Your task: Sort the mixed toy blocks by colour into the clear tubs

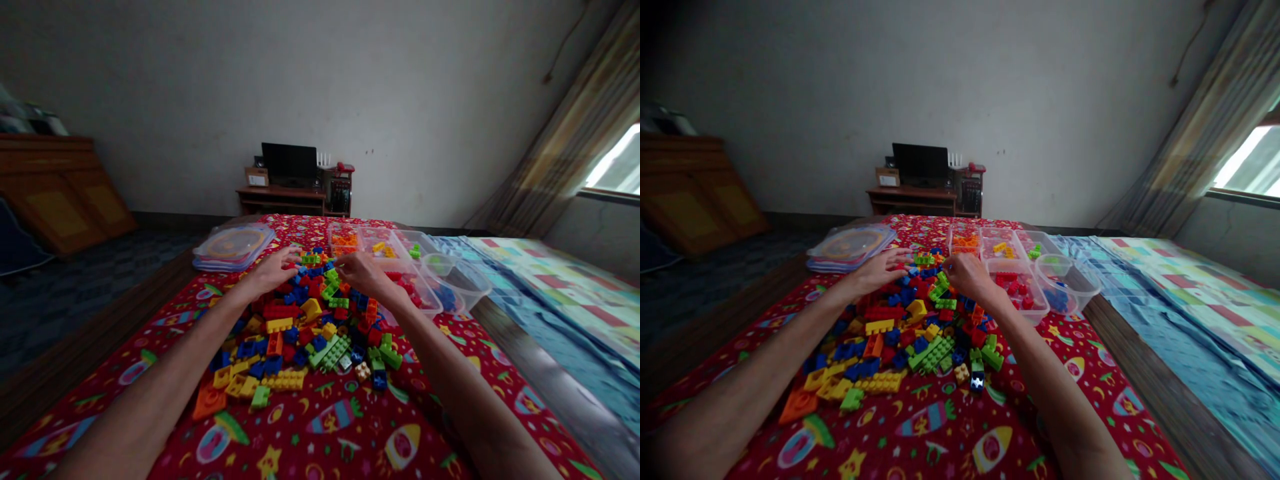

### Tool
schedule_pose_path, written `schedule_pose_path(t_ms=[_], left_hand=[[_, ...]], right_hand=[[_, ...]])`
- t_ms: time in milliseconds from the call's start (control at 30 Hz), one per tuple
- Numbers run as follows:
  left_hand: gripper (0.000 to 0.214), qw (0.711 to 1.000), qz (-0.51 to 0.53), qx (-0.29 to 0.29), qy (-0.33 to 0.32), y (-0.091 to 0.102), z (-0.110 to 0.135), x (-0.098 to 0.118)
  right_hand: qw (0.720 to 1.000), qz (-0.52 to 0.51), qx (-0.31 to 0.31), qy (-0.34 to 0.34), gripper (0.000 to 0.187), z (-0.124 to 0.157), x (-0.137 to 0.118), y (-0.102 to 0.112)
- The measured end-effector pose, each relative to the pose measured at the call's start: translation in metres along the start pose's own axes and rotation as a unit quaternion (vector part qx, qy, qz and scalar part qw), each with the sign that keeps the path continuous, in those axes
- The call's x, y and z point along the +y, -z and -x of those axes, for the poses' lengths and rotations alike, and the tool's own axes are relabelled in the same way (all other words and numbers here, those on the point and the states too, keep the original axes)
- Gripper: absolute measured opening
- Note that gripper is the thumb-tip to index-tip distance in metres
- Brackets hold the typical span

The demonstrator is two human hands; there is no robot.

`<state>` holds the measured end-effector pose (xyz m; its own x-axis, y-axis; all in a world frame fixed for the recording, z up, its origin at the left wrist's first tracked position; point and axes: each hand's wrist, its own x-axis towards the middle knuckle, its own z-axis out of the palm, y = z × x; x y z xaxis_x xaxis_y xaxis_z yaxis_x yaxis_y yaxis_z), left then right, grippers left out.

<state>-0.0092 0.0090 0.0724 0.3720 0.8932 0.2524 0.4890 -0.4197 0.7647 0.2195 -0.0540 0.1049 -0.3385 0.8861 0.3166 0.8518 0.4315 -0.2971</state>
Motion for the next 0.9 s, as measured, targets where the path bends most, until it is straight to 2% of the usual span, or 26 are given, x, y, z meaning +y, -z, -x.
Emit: schedule_pose_path(t_ms=[67, 200, 300, 400, 500, 567, 633, 733, 833, 900], left_hand=[[0.057, 0.999, 0.024, -0.024, 0.001, 0.003, 0.0, -0.003], [0.052, 1.0, -0.008, -0.027, 0.003, 0.01, 0.003, -0.001], [0.048, 0.996, -0.068, -0.064, 0.0, 0.014, 0.004, -0.002], [0.042, 0.981, -0.172, -0.09, 0.001, 0.017, 0.006, -0.002], [0.036, 0.964, -0.255, -0.068, 0.007, 0.015, 0.008, 0.0], [0.033, 0.962, -0.272, -0.039, 0.002, 0.013, 0.008, 0.003], [0.032, 0.968, -0.252, 0.004, -0.011, 0.011, 0.009, 0.009], [0.034, 0.984, -0.156, 0.069, -0.046, 0.009, 0.009, 0.02], [0.041, 0.994, -0.018, 0.075, -0.074, 0.003, 0.011, 0.033], [0.047, 0.995, 0.048, 0.064, -0.067, -0.002, 0.013, 0.041]], right_hand=[[1.0, -0.003, -0.001, 0.004, 0.023, 0.002, 0.0, 0.0], [1.0, -0.001, -0.007, 0.001, 0.022, 0.005, -0.003, 0.002], [1.0, 0.007, -0.008, 0.003, 0.022, 0.007, -0.005, 0.004], [1.0, 0.013, -0.007, 0.014, 0.021, 0.009, -0.005, 0.003], [1.0, 0.016, -0.005, 0.015, 0.02, 0.009, -0.003, 0.002], [1.0, 0.022, -0.006, 0.014, 0.019, 0.01, -0.002, 0.0], [0.999, 0.031, -0.007, 0.017, 0.019, 0.01, 0.0, -0.001], [0.999, 0.04, -0.002, 0.028, 0.02, 0.01, 0.0, -0.003], [0.999, 0.007, 0.024, 0.04, 0.022, 0.013, -0.006, -0.006], [0.998, -0.027, 0.034, 0.053, 0.024, 0.016, -0.014, -0.008]])
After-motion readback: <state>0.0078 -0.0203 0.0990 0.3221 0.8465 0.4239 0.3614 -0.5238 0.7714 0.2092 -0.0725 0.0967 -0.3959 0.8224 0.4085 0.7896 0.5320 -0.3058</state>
